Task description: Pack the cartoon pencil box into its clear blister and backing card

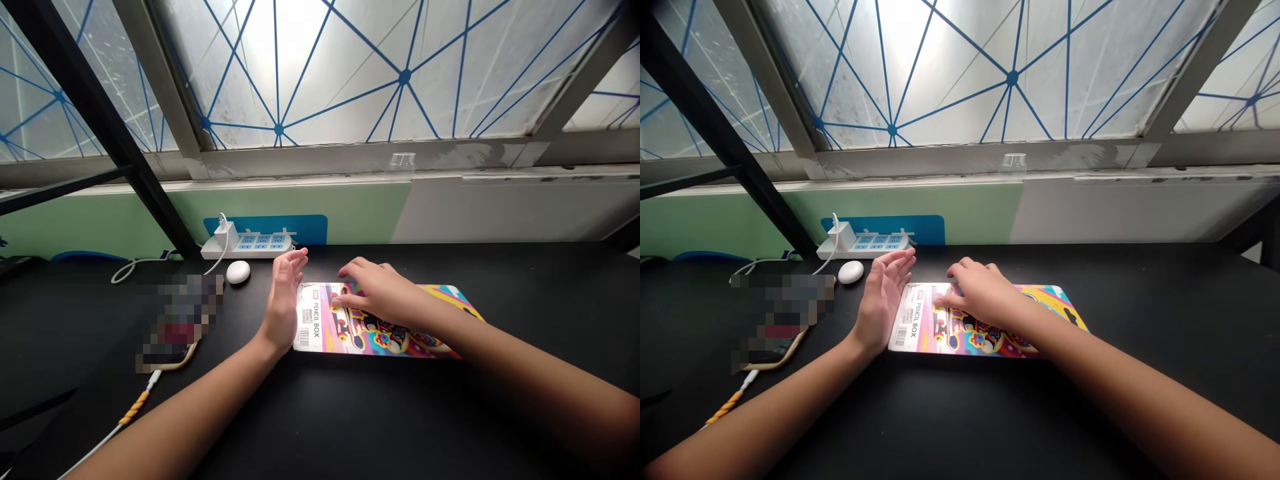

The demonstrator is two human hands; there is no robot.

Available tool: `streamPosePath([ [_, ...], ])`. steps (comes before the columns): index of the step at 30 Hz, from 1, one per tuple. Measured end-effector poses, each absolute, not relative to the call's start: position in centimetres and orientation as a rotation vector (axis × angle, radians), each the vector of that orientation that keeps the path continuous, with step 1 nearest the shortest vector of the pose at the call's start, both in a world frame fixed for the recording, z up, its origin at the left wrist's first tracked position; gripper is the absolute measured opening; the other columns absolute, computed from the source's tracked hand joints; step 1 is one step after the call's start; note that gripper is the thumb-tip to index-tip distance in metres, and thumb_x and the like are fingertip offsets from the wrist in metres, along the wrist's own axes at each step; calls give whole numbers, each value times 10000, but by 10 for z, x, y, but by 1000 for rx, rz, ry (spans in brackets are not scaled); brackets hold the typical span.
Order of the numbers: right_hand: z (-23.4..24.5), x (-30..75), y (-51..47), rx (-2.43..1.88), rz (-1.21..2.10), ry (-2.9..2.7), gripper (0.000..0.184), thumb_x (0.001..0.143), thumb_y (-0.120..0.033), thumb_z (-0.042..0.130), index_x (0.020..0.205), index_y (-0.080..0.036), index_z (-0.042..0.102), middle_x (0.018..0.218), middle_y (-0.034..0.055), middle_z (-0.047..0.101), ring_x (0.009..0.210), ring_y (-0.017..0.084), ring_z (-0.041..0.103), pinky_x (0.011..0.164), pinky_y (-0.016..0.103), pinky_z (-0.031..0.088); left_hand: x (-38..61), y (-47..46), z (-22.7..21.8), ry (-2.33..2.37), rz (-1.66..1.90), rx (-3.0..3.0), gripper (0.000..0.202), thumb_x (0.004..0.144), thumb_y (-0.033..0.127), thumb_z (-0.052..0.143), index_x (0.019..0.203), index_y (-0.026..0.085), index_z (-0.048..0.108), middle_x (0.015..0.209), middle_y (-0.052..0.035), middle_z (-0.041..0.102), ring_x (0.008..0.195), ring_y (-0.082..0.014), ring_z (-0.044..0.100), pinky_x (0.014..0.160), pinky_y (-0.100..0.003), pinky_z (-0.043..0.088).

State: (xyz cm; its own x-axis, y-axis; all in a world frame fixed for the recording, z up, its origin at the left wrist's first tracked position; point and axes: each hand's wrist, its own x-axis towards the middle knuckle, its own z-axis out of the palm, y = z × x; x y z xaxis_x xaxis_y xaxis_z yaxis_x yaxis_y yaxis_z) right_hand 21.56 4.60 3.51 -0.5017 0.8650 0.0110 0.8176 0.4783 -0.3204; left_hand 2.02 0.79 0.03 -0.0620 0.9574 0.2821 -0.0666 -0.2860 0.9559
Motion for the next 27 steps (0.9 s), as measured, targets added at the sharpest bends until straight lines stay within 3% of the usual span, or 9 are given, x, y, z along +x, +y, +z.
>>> streamPosePath([
  [3,31,249,41,-1485,324,-2477,563,900,-672,571,1257,-242,638,1370,140,629,1190,374,620,1061,551,386,19,9,-1,1117,1429,1265,269,987,245,456,1252,249,506,1504,-91,550,1450,-235,468,1217,-461,335],
  [5,26,283,38,-1547,341,-2364,564,885,-721,547,1204,-272,666,1341,114,660,1160,372,643,1028,536,439,20,10,-1,1190,1361,1188,436,859,57,482,1256,237,506,1487,-100,558,1442,-227,474,1202,-448,356],
  [7,21,318,36,-1625,461,-2244,572,883,-730,536,1210,-279,667,1281,103,699,1119,356,668,928,481,525,22,11,0,1230,1314,1073,532,799,-16,451,1261,240,515,1469,-104,572,1433,-227,484,1158,-441,410],
  [11,16,357,36,-1697,590,-2170,516,893,-701,539,1101,-262,713,1140,90,753,1013,322,700,817,432,573,23,14,4,1170,1286,884,529,817,-43,446,1236,262,554,1395,-105,627,1364,-251,561,905,-361,574],
  [14,16,355,35,-1642,627,-2189,469,911,-668,539,1067,-264,719,1088,74,762,956,298,705,785,417,575,22,16,6,1122,1291,766,489,854,-36,485,1229,269,557,1333,-110,667,1270,-271,643,751,-320,611],
  [21,18,343,31,-1626,751,-2202,459,949,-670,493,1009,-264,698,964,49,757,840,258,689,686,377,539,22,18,8,1169,1313,630,404,896,-48,536,1196,221,558,1269,-133,706,1122,-250,731,707,-302,638],
  [27,18,344,30,-1620,712,-2185,440,936,-664,517,942,-258,687,861,32,741,742,229,660,618,348,502,26,16,6,1232,1290,600,215,977,58,534,1137,194,583,1247,-136,730,950,-210,770,689,-287,633],
])
